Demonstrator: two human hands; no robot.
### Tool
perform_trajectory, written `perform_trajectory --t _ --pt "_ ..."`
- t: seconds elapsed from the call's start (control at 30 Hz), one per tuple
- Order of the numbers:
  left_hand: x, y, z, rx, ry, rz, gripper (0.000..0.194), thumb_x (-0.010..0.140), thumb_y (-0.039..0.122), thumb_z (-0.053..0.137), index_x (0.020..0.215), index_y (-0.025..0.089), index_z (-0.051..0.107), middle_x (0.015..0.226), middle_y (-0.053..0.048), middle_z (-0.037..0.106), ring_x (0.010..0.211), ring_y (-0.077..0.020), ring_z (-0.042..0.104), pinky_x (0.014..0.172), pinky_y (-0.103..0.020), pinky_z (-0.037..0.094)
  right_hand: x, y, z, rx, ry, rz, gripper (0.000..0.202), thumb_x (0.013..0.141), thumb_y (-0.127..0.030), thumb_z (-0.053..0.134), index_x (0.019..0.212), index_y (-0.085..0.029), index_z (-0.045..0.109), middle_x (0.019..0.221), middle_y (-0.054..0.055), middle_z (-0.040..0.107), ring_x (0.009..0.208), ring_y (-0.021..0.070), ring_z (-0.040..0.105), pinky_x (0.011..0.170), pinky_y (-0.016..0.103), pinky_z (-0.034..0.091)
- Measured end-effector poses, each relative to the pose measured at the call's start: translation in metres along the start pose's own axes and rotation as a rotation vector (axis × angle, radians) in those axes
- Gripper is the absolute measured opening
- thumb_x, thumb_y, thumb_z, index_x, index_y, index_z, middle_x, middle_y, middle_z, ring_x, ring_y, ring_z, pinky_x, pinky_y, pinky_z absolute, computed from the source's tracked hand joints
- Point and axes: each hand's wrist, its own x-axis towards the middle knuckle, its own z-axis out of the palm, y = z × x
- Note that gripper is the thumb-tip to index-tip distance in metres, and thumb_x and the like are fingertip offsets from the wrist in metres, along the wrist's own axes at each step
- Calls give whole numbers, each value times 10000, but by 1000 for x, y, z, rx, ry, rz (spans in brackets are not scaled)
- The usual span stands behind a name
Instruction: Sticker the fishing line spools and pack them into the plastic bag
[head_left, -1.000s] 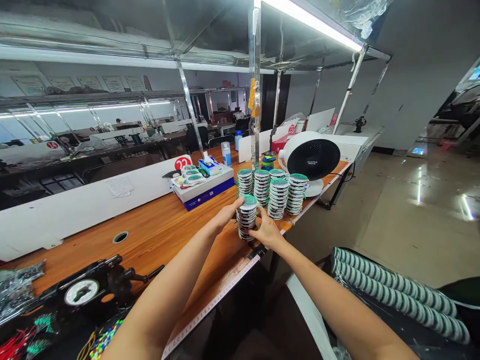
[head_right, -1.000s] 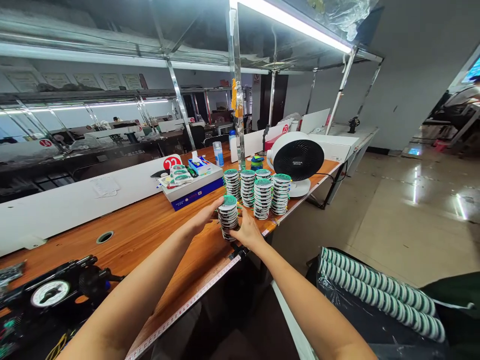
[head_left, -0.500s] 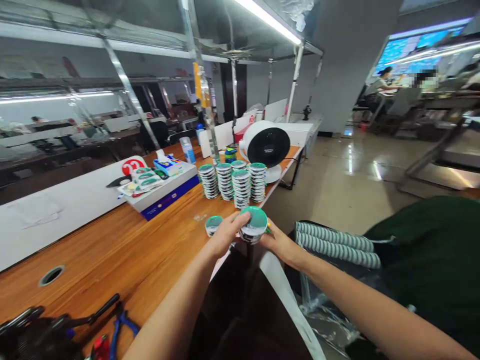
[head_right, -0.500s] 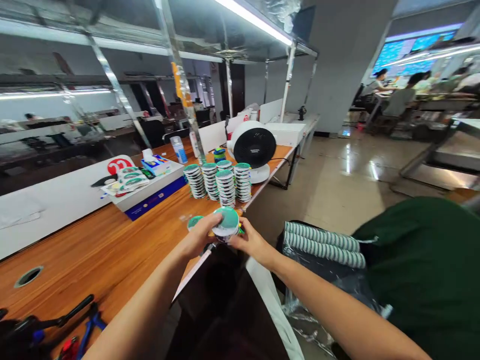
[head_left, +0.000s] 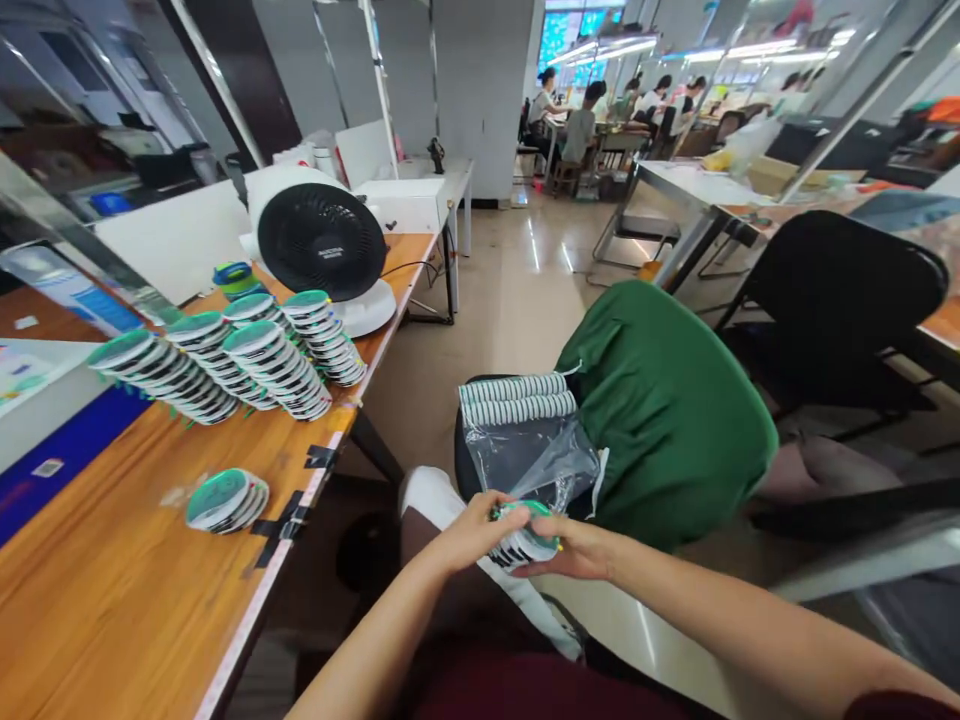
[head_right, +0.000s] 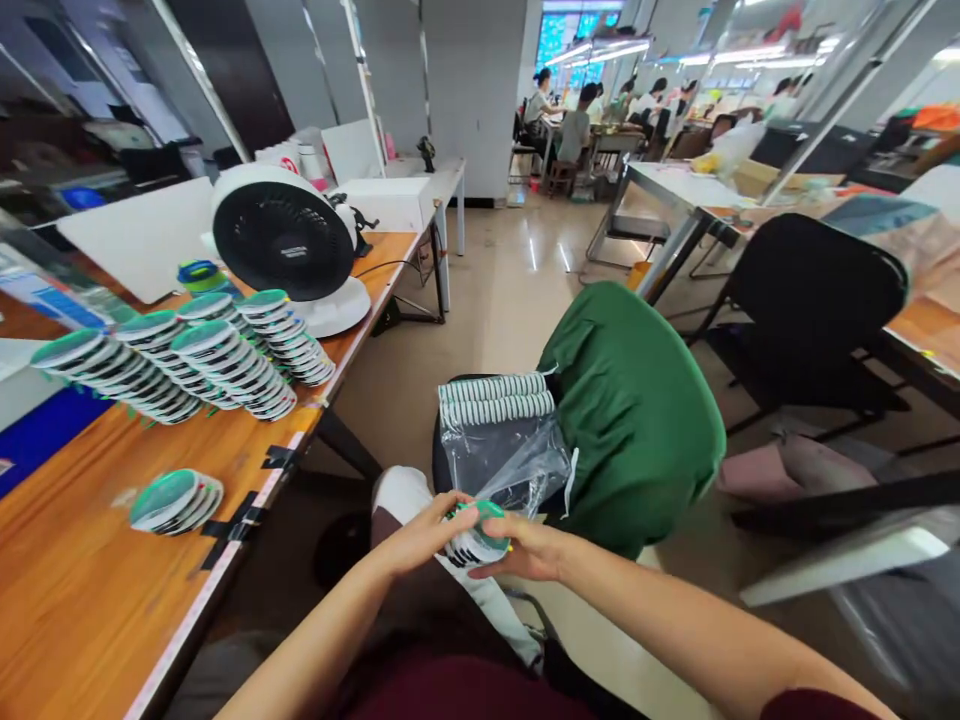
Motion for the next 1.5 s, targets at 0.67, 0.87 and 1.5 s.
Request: perform_trajectory --t 0.67,0.87,1.5 --pt "70 -77 24 792 413 679 567 819 -62 366 1309 160 547 1285 -122 546 1164 -195 602 993 -340 541 152 31 -139 -1029 1189 -783 818 614 -449 751 1331 -139 506 1347 156 460 1222 274 505 1076 385 417" --pt "60 -79 21 704 309 567 577 776 -68 346 1208 190 629 1233 -102 580 1080 -187 652 944 -331 559 186 -37 -190 -924 1676 -729 859 673 -443 726 1382 -44 449 1441 283 283 1334 415 317 1124 549 281" --pt "40 -83 52 617 -54 447 661 710 -104 356 1242 164 643 1293 -130 582 1100 -184 659 999 -295 525 182 -27 -213 -1284 1803 -383 923 840 -391 609 1513 81 189 1533 421 141 1431 439 299 1140 489 324"
